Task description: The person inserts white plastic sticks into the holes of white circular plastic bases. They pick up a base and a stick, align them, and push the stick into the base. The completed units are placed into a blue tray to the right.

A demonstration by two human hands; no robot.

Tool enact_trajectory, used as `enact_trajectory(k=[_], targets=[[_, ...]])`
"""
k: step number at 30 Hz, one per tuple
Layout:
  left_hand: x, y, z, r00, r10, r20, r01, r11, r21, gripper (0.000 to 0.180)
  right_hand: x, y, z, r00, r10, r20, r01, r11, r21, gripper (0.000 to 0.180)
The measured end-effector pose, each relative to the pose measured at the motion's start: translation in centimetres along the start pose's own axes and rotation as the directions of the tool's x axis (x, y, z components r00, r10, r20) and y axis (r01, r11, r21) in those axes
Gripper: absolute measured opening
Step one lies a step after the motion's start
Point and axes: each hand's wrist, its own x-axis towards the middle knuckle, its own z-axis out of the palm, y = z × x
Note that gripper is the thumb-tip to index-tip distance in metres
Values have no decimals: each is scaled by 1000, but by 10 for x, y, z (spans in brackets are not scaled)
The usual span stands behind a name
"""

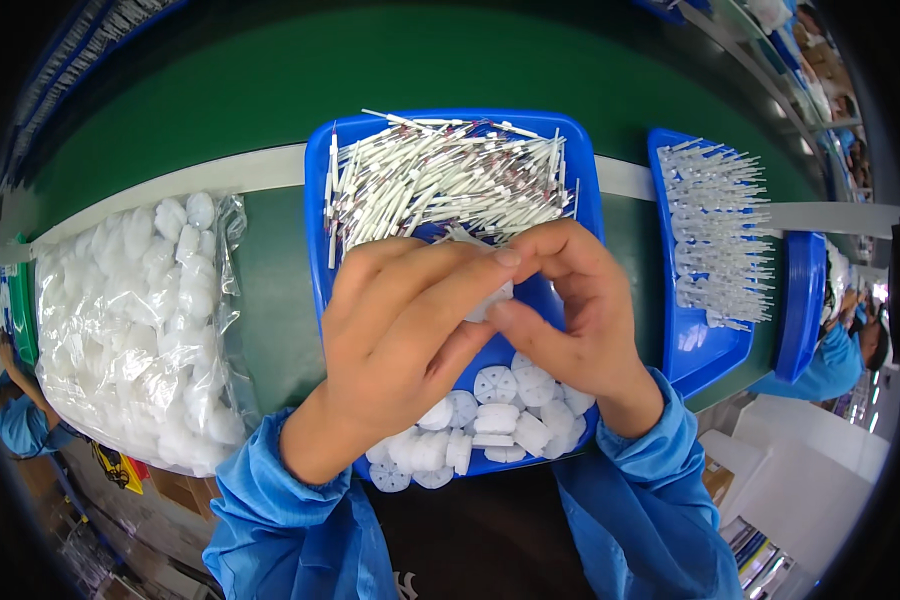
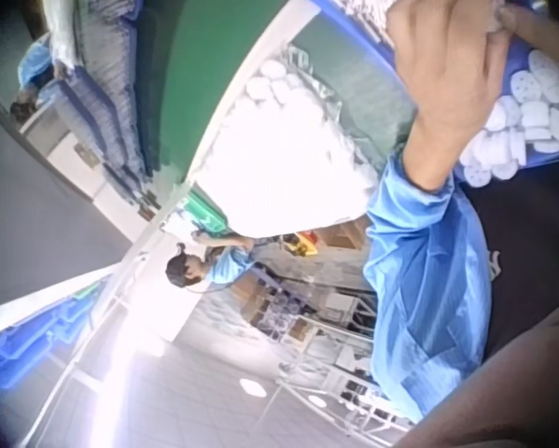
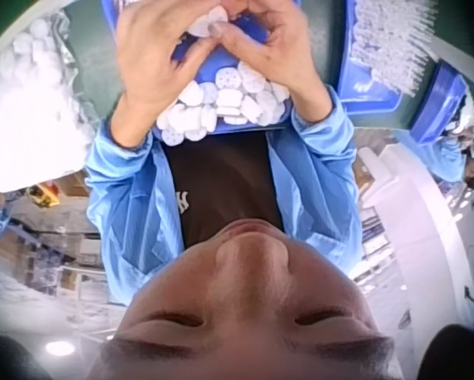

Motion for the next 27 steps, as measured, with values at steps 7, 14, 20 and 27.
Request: enact_trajectory(k=[7, 14, 20, 27], targets=[[-9, -7, -14, 957, -288, -24, 241, 843, -480, 37, 2, -7, -18, 981, -183, 65, 183, 760, -624, 9], [-8, -13, -16, 844, -525, 108, 467, 621, -630, 25, 0, -3, 5, 924, -203, 323, 344, 79, -936, 13], [-4, -9, -9, 805, -560, 199, 547, 568, -615, 31, 4, -15, -4, 955, -44, 293, 295, 54, -954, 13], [-4, -6, -11, 760, -585, 283, 610, 493, -620, 34, 3, -21, -27, 986, -31, 162, 159, 450, -879, 31]])
